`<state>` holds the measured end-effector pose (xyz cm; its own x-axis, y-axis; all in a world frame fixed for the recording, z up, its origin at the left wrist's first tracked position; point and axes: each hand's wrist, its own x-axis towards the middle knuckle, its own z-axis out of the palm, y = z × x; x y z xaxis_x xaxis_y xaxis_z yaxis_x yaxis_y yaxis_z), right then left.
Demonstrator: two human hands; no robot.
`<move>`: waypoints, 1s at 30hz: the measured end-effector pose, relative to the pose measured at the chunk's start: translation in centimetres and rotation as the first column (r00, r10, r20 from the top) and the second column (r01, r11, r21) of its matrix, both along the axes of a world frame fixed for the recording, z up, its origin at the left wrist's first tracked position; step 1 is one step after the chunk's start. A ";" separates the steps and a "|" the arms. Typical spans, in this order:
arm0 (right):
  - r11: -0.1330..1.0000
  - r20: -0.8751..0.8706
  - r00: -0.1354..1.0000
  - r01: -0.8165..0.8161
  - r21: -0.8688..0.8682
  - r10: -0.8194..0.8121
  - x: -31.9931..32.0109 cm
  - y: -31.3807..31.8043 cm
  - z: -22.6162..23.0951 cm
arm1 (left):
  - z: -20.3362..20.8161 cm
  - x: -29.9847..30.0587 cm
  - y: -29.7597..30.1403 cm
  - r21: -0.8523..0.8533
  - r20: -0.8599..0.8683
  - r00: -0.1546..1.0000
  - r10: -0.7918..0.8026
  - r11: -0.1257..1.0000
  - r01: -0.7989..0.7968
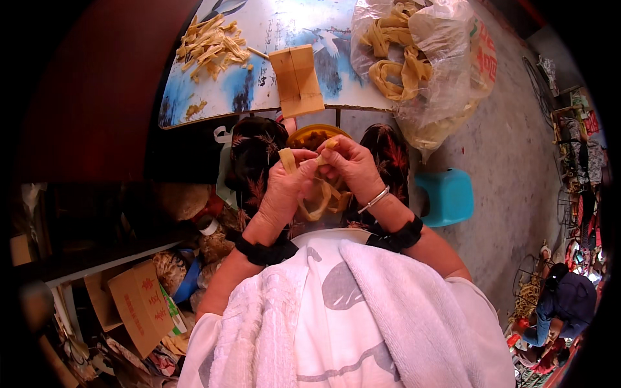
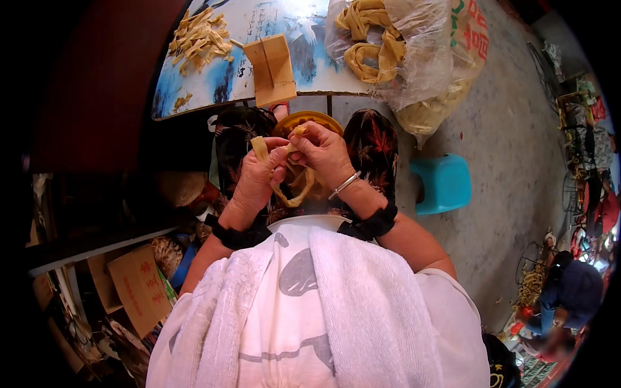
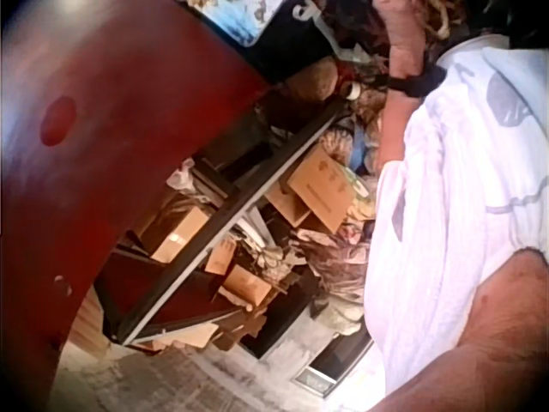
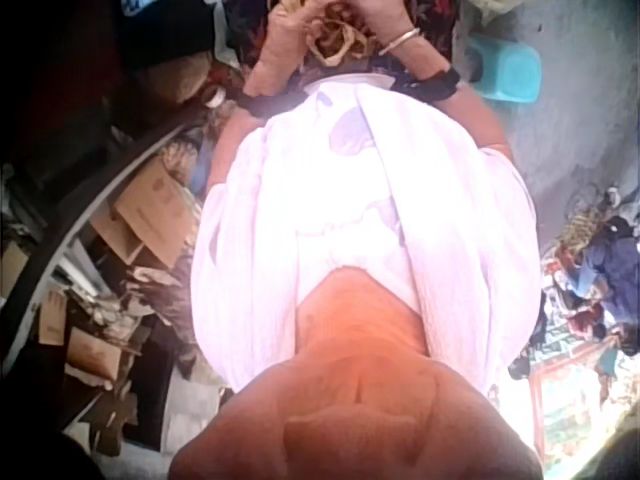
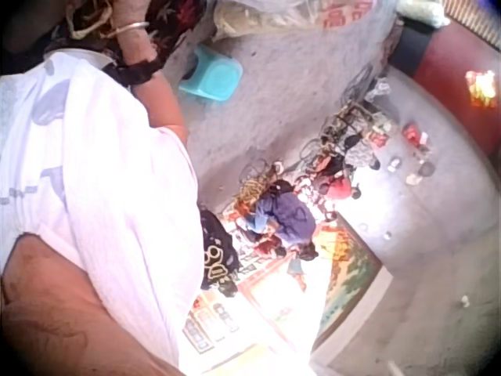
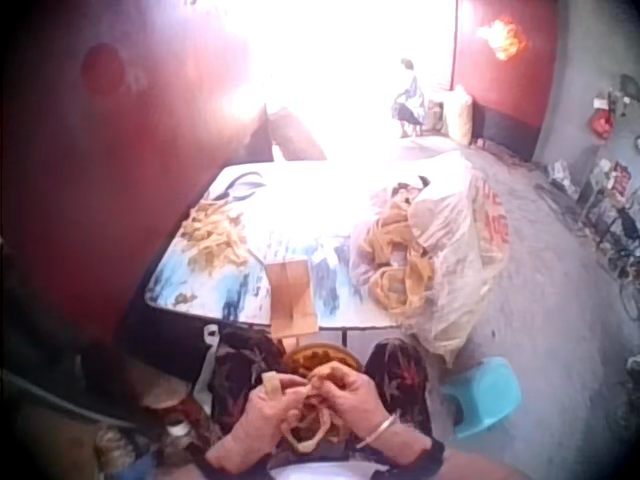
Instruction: The person picks up strips of dried material from a container, aligns several strips together, folds them into a neat bundle, and then places the bundle into another container.
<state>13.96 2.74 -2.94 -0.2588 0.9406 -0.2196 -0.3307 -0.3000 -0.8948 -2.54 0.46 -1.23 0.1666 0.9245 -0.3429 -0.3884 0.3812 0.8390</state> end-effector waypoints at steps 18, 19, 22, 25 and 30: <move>0.988 0.572 0.811 0.045 0.147 -0.122 2.3 -0.1 -4.1 | -2.5 -2.4 0.6 -0.142 0.125 0.983 0.137 0.983 -0.119; 0.983 0.592 0.796 0.023 0.184 -0.129 2.0 0.0 -3.9 | -2.2 -2.4 0.9 -0.163 0.172 0.972 0.160 0.978 -0.132; 0.981 0.580 0.808 -0.010 0.193 -0.106 1.2 0.4 -3.4 | -2.5 -2.5 1.0 -0.188 0.375 0.912 0.166 0.977 -0.100; 0.999 0.318 0.948 0.006 0.049 -0.022 0.6 0.1 -4.7 | -1.6 -1.4 0.5 -0.186 0.420 0.889 0.184 0.976 -0.114; 0.864 -0.619 0.782 -0.357 -0.354 0.069 -0.6 -1.2 -4.9 | 0.1 0.2 -1.0 0.278 -0.208 0.976 -0.067 0.953 0.125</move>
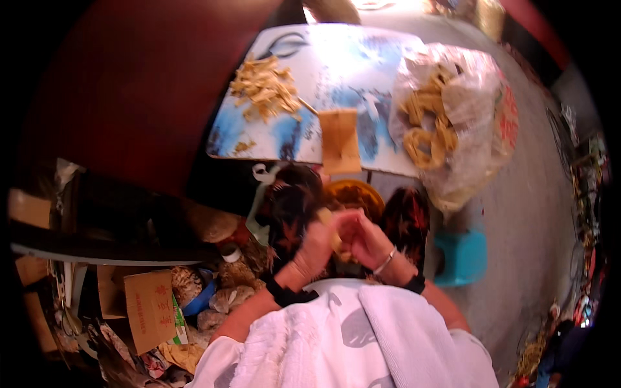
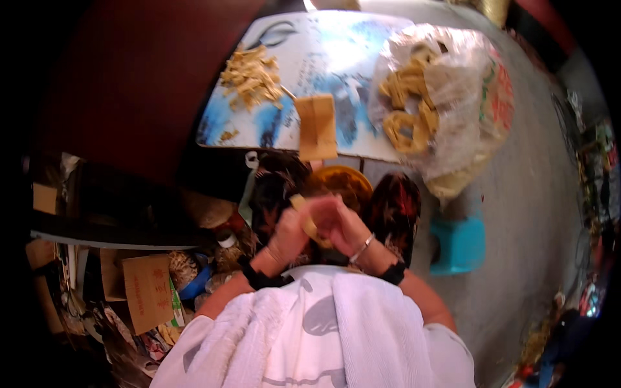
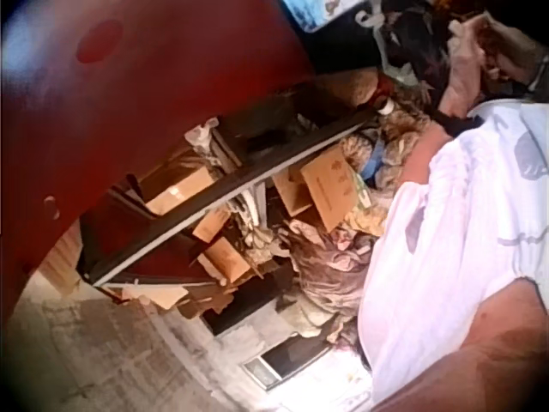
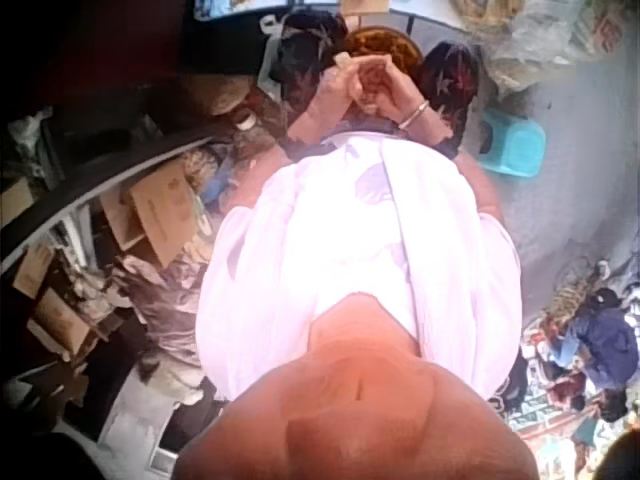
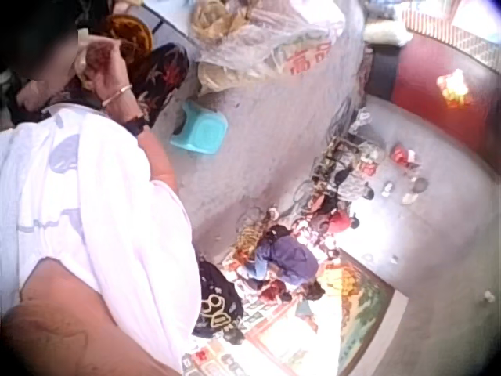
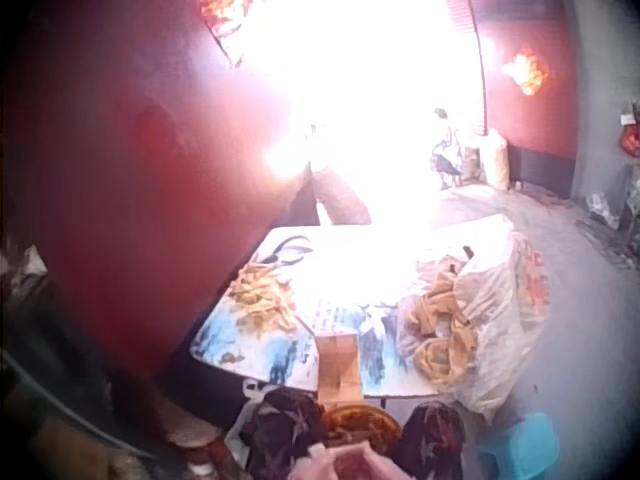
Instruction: The person picks up strips of dried material from a container, aligns several strips together, folds them into a neat bundle, and then places the bundle into another container.
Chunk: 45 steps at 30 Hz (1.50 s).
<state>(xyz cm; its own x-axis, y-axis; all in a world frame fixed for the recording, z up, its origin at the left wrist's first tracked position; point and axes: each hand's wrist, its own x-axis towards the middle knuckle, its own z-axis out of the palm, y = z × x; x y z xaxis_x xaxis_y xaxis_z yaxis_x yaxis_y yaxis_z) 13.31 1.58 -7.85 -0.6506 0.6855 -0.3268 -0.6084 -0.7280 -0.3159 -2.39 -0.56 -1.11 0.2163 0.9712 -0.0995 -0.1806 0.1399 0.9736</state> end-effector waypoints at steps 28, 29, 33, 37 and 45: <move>0.343 0.498 0.420 -0.392 0.854 -0.759 -4.5 0.4 6.9 | -1.2 0.3 0.0 0.622 -0.617 0.620 0.484 0.783 0.007; 0.319 0.481 0.396 -0.408 0.855 -0.782 -4.2 0.9 6.7 | -1.3 0.4 -0.1 0.669 -0.592 0.616 0.520 0.743 0.016; 0.405 0.529 0.297 -0.390 0.827 -0.795 -2.7 1.2 8.0 | -2.0 -1.2 -0.3 0.329 -0.577 0.716 0.392 0.914 -0.236; 0.286 0.443 0.386 -0.400 0.871 -0.809 -1.8 -0.5 8.5 | -1.2 -2.6 -0.5 -0.724 0.345 0.931 0.117 0.665 0.185; 0.181 0.384 0.442 -0.435 0.882 -0.811 0.2 -2.5 7.6 | -1.7 -0.4 0.2 -0.382 0.132 0.991 0.003 0.923 0.048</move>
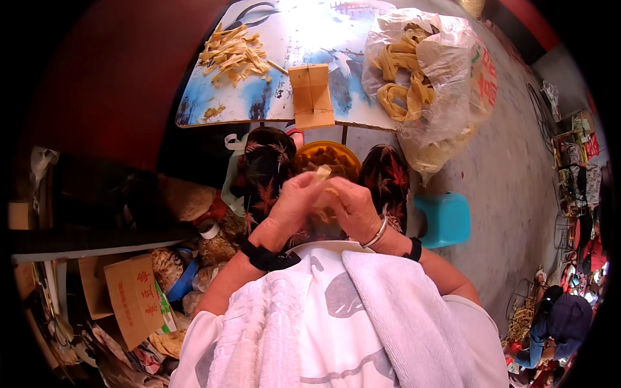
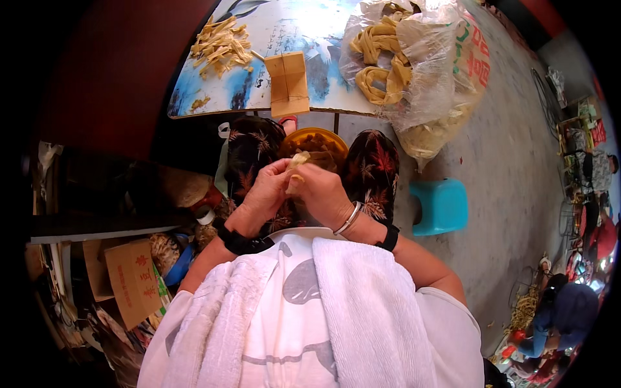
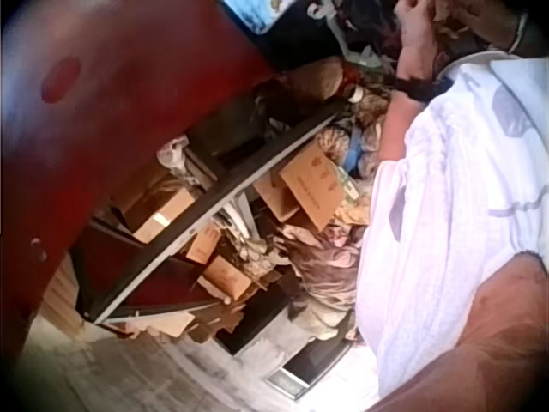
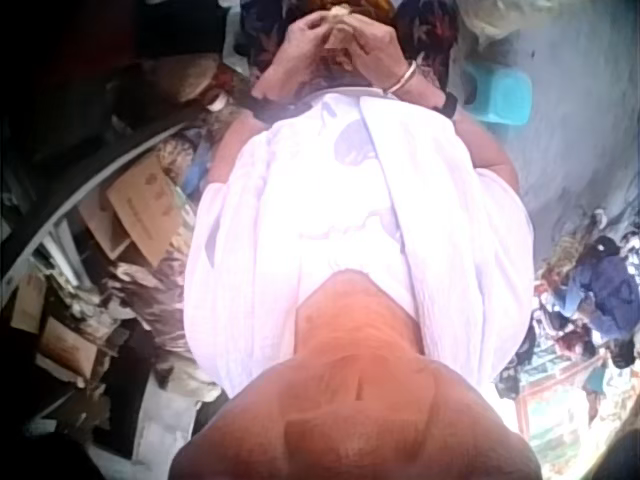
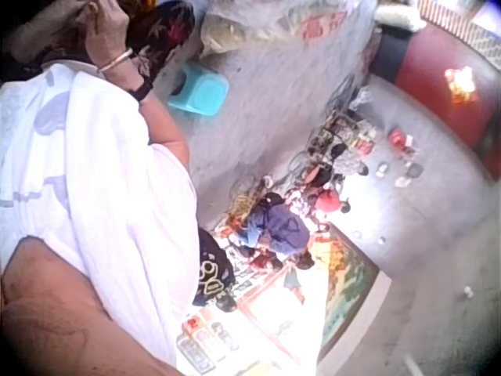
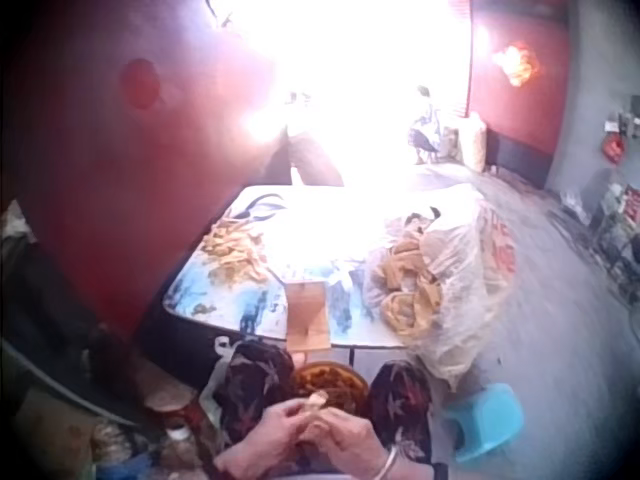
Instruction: The person picks up strips of dried material from a container, aligns several strips together, folds them into a neat bundle, and then places the bundle into another container.
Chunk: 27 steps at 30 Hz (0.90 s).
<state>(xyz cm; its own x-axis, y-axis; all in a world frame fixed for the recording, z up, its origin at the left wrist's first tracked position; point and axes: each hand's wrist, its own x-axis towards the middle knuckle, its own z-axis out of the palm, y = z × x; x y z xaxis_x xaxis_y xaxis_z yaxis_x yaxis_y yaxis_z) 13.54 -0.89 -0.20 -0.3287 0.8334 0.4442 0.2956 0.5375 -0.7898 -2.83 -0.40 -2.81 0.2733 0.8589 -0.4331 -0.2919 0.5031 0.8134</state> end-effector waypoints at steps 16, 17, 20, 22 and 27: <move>0.725 -0.151 0.954 0.088 -0.683 -0.257 -1.0 2.1 -6.0 | 2.7 0.7 -0.2 0.642 -0.755 0.384 0.531 0.484 0.594; 0.765 -0.165 0.961 0.068 -0.640 -0.223 -0.9 2.1 -6.0 | 2.6 0.7 -0.2 0.635 -0.767 0.381 0.516 0.524 0.568; 0.771 -0.283 0.949 -0.075 -0.632 -0.139 -0.9 1.4 -4.8 | 2.5 0.7 0.1 0.636 -0.771 0.428 0.471 0.591 0.496; 0.845 -0.213 0.970 -0.019 -0.534 -0.112 -0.7 1.5 -4.8 | 2.3 0.4 0.2 0.650 -0.753 0.495 0.433 0.602 0.464; 0.479 -0.554 0.818 -0.429 -0.766 -0.154 0.2 1.7 -3.1 | 2.4 -0.1 0.1 0.661 -0.705 0.633 0.320 0.619 0.423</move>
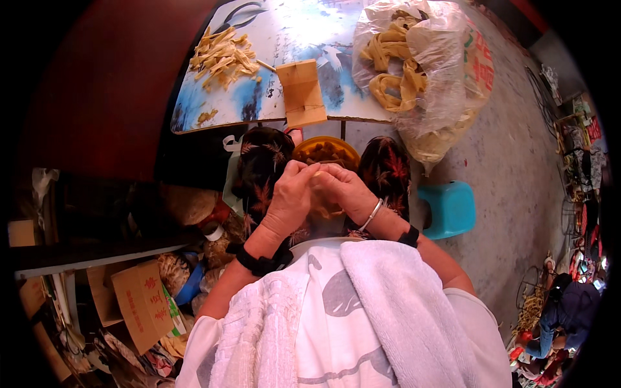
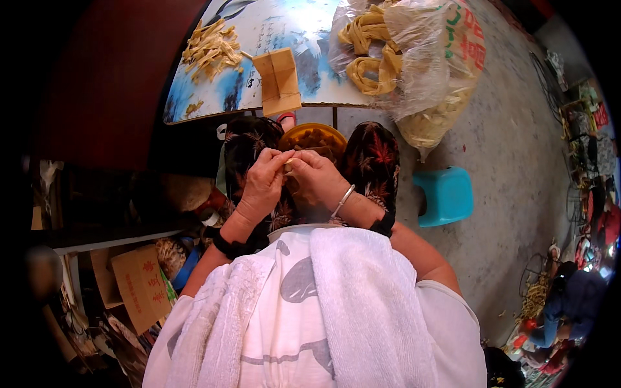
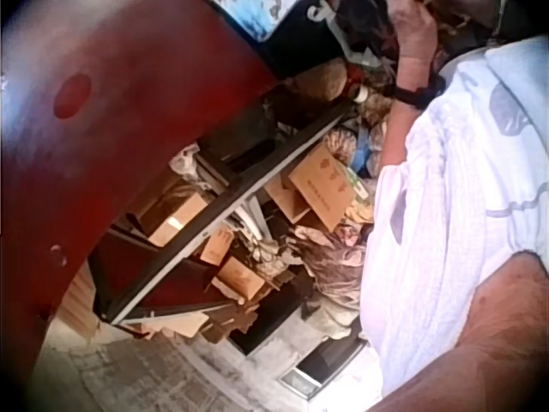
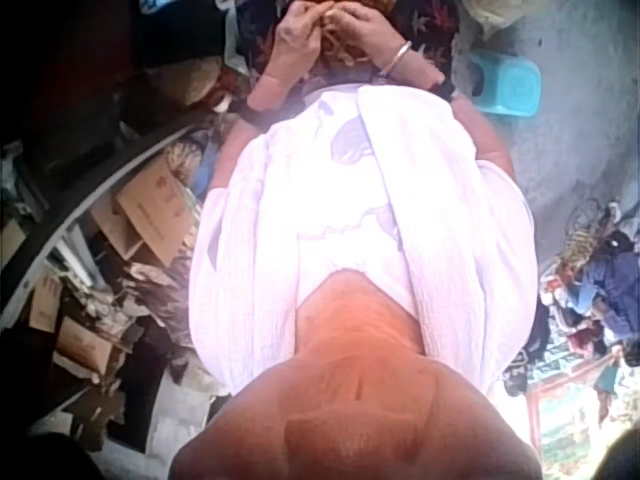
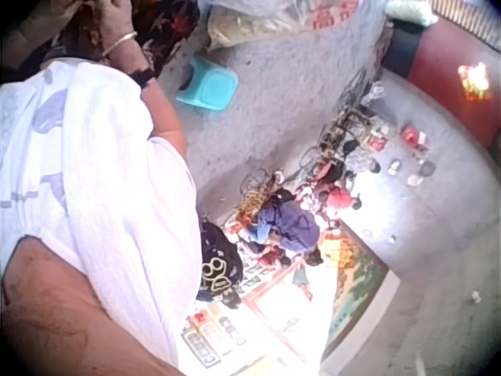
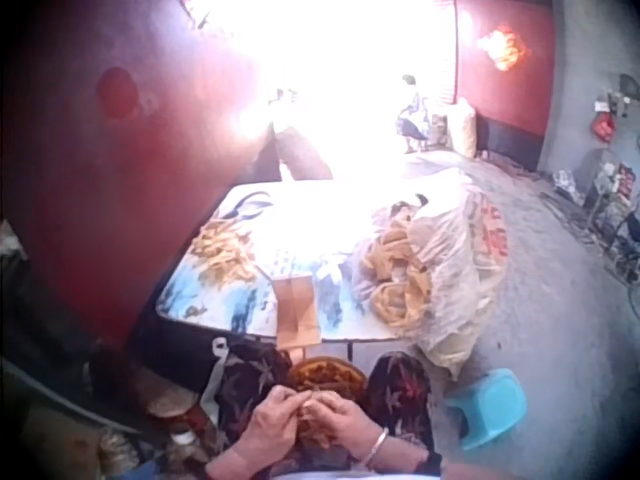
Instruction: The person picks up strips of dried material from a container, aligns several strips together, folds them into a neat bundle, and then places the bundle into another container.
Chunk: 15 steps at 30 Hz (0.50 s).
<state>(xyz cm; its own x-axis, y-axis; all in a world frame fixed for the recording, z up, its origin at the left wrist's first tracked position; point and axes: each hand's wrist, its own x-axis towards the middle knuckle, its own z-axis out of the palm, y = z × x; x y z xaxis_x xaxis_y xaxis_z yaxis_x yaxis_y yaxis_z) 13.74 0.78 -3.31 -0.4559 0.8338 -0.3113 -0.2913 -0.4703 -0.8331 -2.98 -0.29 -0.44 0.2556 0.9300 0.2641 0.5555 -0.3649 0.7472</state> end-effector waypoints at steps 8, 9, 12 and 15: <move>0.978 -0.150 0.986 -0.093 -0.187 0.065 0.0 0.0 0.0 | -1.2 -1.2 0.3 -0.413 0.230 0.943 0.239 0.902 -0.128; 0.987 -0.095 0.994 -0.060 -0.147 0.046 0.0 0.1 -0.2 | -1.1 -1.2 0.2 -0.555 0.323 0.896 0.304 0.828 -0.081; 0.995 0.099 0.992 0.063 0.081 -0.071 -0.4 0.1 0.1 | -0.4 -0.7 -0.3 -0.559 0.495 0.814 0.305 0.829 0.030; 0.961 0.250 0.966 0.000 0.276 -0.072 -0.9 -0.3 1.1 | -1.7 -0.3 -0.8 -0.401 0.394 0.871 0.295 0.907 -0.126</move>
